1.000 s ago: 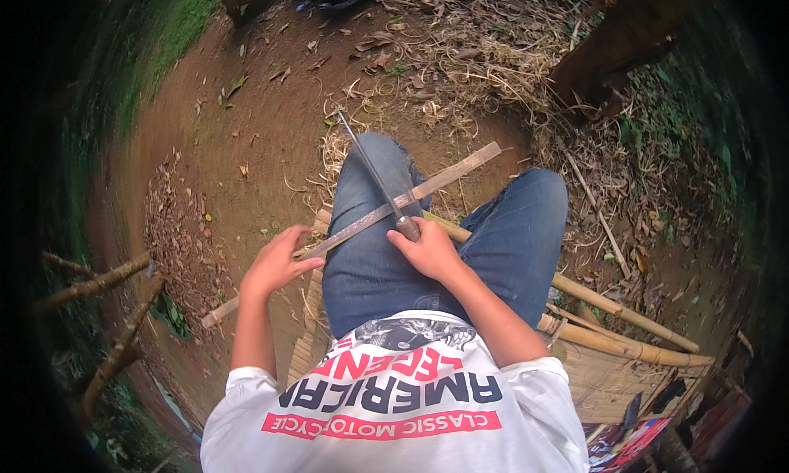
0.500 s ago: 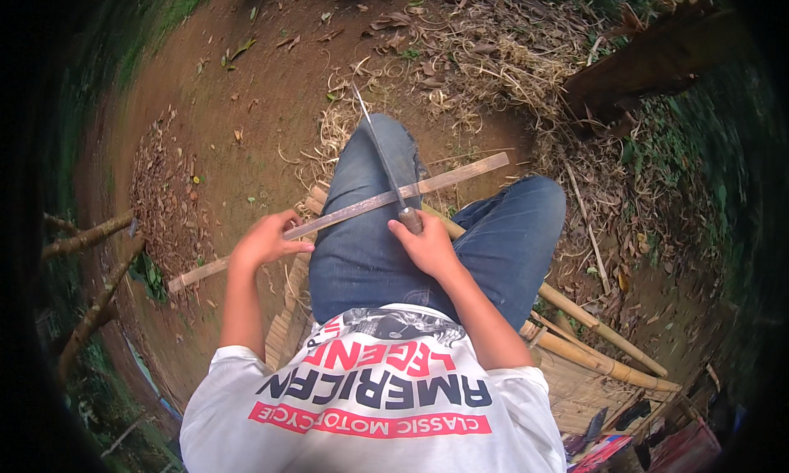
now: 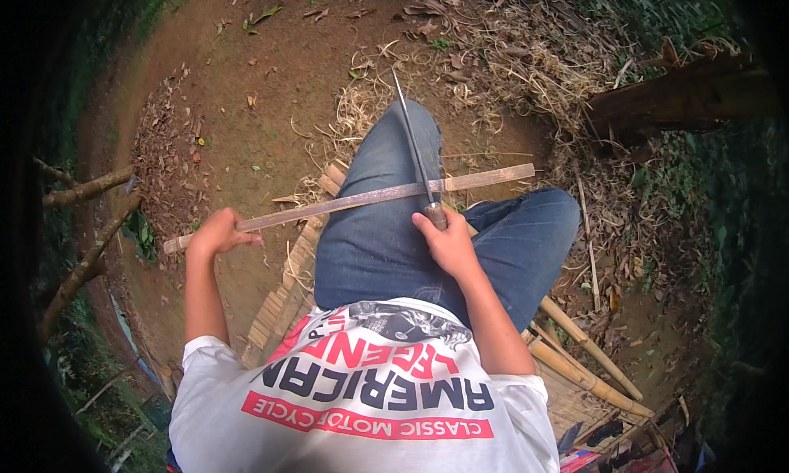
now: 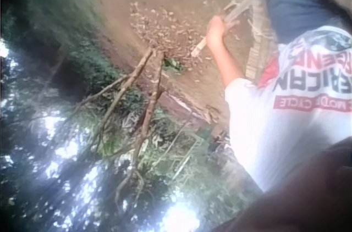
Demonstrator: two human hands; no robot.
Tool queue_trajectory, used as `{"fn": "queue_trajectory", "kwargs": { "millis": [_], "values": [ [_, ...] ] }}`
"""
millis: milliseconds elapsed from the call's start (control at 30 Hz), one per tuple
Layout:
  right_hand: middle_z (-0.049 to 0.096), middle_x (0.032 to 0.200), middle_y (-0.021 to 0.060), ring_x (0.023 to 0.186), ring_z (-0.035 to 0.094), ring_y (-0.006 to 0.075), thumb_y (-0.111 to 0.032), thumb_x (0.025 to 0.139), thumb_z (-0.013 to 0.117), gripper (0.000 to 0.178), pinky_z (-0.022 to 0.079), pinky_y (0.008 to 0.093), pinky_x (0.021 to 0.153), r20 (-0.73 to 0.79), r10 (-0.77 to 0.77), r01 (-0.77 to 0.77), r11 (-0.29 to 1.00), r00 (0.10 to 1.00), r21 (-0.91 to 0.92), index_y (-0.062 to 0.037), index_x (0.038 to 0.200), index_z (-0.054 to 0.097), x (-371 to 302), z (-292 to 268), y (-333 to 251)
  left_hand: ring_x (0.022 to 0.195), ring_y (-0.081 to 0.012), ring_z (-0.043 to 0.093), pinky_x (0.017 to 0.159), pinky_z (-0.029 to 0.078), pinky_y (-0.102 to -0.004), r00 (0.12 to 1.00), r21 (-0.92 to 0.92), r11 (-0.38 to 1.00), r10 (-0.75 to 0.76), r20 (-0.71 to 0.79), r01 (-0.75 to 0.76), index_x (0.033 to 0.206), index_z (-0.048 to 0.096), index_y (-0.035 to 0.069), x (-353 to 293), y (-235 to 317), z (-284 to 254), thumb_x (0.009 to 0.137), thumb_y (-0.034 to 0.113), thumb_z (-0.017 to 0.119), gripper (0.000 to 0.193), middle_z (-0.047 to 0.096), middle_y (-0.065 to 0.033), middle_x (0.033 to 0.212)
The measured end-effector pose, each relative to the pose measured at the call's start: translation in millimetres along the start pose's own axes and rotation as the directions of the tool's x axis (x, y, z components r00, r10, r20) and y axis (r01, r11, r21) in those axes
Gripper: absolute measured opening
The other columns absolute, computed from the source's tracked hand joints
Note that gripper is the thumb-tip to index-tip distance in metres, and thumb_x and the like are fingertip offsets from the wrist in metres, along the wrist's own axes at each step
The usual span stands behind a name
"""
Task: The person holds a thin bamboo strip and scrapes its surface using a large blade, removing shavings until a section is thinned.
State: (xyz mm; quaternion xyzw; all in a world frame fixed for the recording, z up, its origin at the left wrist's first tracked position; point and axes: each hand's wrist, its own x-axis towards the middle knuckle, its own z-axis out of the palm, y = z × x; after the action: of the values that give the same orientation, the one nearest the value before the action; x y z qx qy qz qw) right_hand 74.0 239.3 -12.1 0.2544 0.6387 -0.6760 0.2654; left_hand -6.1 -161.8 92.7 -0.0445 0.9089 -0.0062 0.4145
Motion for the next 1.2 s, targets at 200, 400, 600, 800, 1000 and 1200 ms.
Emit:
{"fn": "queue_trajectory", "kwargs": {
  "millis": [200,400,600,800,1000,1200],
  "values": [
    [0.047,0.055,-0.0007,0.041,0.042,0.0086,-0.023,0.091,0.068,0.025,0.034,0.0256,0.039,0.08,0.009,-0.025,0.978,0.997,0.207,-0.0083,0.08,0.051,-1,-16,-1,0.06,-0.0365,0.06,0.062,0.048,-0.0438,0.964,0.073,0.983,0.18,-0.194,-0.169,0.06,0.065,-0.002,7,-6,23,0.066,0.057,0.081,0.061,0.058,-0.019,0.057],
    [0.048,0.055,-0.0001,0.041,0.042,0.009,-0.021,0.091,0.067,0.023,0.034,0.0253,0.038,0.04,0.019,-0.027,0.976,0.999,0.218,-0.0066,0.082,0.051,-7,-27,-8,0.06,-0.0412,0.058,0.059,0.046,-0.0467,0.883,0.076,0.957,0.287,-0.372,-0.279,0.059,0.063,-0.002,9,3,50,0.07,0.058,0.076,0.062,0.056,-0.0216,0.058],
    [0.05,0.057,-0.0005,0.044,0.046,0.008,-0.02,0.089,0.071,0.023,0.036,0.0247,0.04,-0.021,0.006,-0.005,0.998,1.0,0.07,-0.0035,0.084,0.056,-5,-36,-11,0.068,-0.0404,0.063,0.066,0.05,-0.0469,0.919,0.028,0.976,0.211,-0.333,-0.214,0.065,0.067,0.001,2,23,66,0.078,0.058,0.069,0.059,0.061,-0.0206,0.064],
    [0.055,0.06,0.0008,0.045,0.05,0.0085,-0.015,0.083,0.077,0.025,0.038,0.0257,0.04,-0.232,-0.149,0.141,0.989,0.961,-0.052,-0.0014,0.083,0.056,7,-49,1,0.077,-0.0417,0.064,0.068,0.049,-0.0479,0.926,-0.122,0.936,0.296,-0.233,-0.33,0.086,0.07,0.005,-10,27,66,0.093,0.047,0.058,0.044,0.065,-0.0219,0.075],
    [0.056,0.061,0.0021,0.046,0.051,0.0105,-0.008,0.08,0.073,0.019,0.04,0.0277,0.042,-0.339,-0.179,0.164,0.984,0.924,-0.071,0.0004,0.087,0.058,15,-62,2,0.077,-0.044,0.062,0.068,0.048,-0.0501,0.924,-0.166,0.912,0.357,-0.137,-0.376,0.09,0.068,0.003,-3,28,74,0.095,0.044,0.055,0.043,0.063,-0.0241,0.076],
    [0.064,0.072,0.0182,0.067,0.064,0.0258,-0.007,0.07,0.069,0.024,0.05,0.0386,0.067,-0.313,-0.352,0.204,0.884,0.882,-0.421,0.0038,0.091,0.061,12,-53,8,0.071,-0.044,0.059,0.065,0.046,-0.0479,0.921,-0.186,0.902,0.379,-0.095,-0.39,0.092,0.067,0.001,7,35,66,0.096,0.04,0.056,0.041,0.06,-0.0255,0.073]
  ]
}}
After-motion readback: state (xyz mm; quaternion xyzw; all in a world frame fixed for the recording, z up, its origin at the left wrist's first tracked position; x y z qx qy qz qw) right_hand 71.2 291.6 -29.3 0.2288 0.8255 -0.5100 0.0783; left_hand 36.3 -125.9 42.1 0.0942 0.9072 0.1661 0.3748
